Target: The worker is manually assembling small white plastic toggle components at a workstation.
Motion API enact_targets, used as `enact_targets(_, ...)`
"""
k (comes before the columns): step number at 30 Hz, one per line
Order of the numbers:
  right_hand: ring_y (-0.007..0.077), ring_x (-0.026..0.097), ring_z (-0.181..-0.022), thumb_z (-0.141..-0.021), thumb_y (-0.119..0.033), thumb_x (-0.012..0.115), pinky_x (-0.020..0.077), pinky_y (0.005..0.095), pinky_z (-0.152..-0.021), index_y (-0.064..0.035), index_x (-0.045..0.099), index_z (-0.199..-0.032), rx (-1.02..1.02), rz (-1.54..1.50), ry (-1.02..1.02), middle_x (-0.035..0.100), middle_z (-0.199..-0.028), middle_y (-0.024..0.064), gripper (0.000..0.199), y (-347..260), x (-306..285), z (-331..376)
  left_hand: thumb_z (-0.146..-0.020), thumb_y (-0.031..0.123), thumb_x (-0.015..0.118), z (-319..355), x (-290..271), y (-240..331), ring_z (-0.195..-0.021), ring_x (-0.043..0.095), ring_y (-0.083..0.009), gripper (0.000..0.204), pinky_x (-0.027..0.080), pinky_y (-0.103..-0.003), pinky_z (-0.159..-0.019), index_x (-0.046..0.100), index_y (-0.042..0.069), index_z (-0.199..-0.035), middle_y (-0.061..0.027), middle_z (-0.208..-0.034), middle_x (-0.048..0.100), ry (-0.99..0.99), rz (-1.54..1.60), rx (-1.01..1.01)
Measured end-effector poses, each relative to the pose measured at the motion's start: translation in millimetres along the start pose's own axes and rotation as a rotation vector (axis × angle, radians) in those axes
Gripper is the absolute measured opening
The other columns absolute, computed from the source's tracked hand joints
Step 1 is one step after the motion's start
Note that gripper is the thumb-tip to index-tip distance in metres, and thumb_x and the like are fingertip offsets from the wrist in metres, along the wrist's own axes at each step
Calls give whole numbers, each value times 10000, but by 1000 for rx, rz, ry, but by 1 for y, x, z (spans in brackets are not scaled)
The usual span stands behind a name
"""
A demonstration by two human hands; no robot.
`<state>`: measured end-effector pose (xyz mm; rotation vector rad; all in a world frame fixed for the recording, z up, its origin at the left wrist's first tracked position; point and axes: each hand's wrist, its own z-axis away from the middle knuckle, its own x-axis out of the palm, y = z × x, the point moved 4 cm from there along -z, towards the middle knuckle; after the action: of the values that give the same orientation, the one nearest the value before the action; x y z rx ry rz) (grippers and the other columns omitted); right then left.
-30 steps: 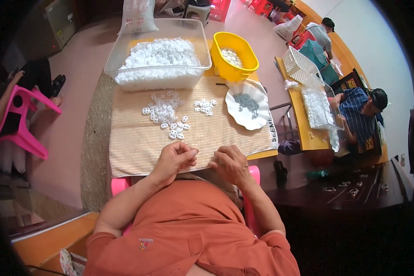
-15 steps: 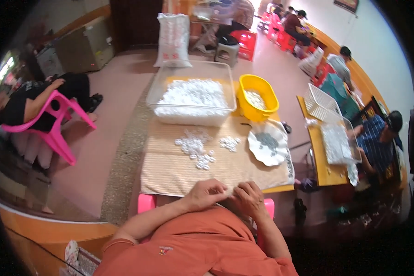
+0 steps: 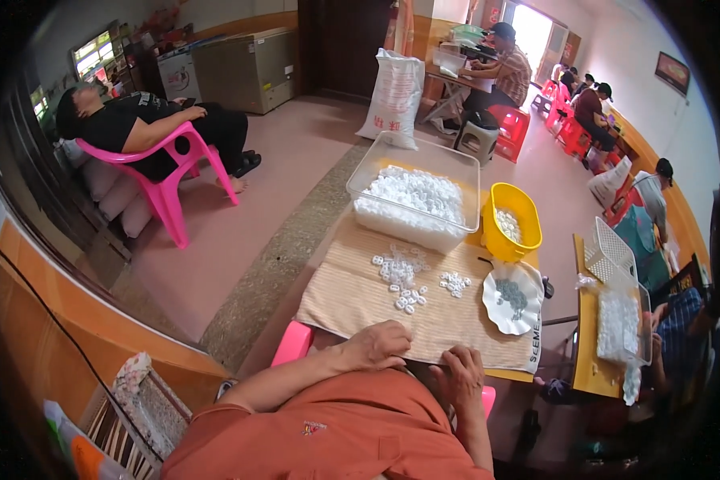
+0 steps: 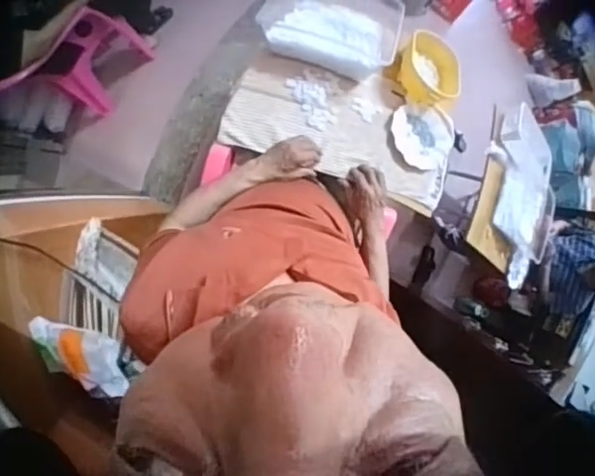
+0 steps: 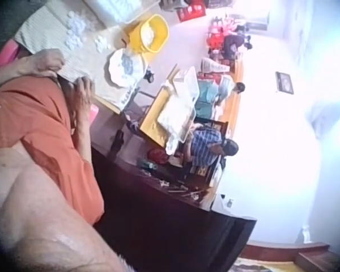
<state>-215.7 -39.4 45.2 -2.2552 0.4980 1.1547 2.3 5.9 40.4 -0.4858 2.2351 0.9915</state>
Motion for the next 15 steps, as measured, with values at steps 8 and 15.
enact_targets(8,325,541,-957,-690,-194,756,459,420,-827,-59,618,-984,15,-2,-43,591,-1006,104,352,-5,-11,3,-722,118,720,2,7,5,-1039,552,-335,292,469,-410,-893,550,30,-942,-135,-1043,569,-30,-89,40)
enact_targets(15,323,539,-990,-688,-189,762,466,406,-845,-64,626,-999,17,-20,-51,585,-1043,102,362,6,-3,9,-690,46,699,2,8,11,-1009,568,-334,329,482,-415,-878,567,30,-991,-138,-1059,581,25,-144,44)
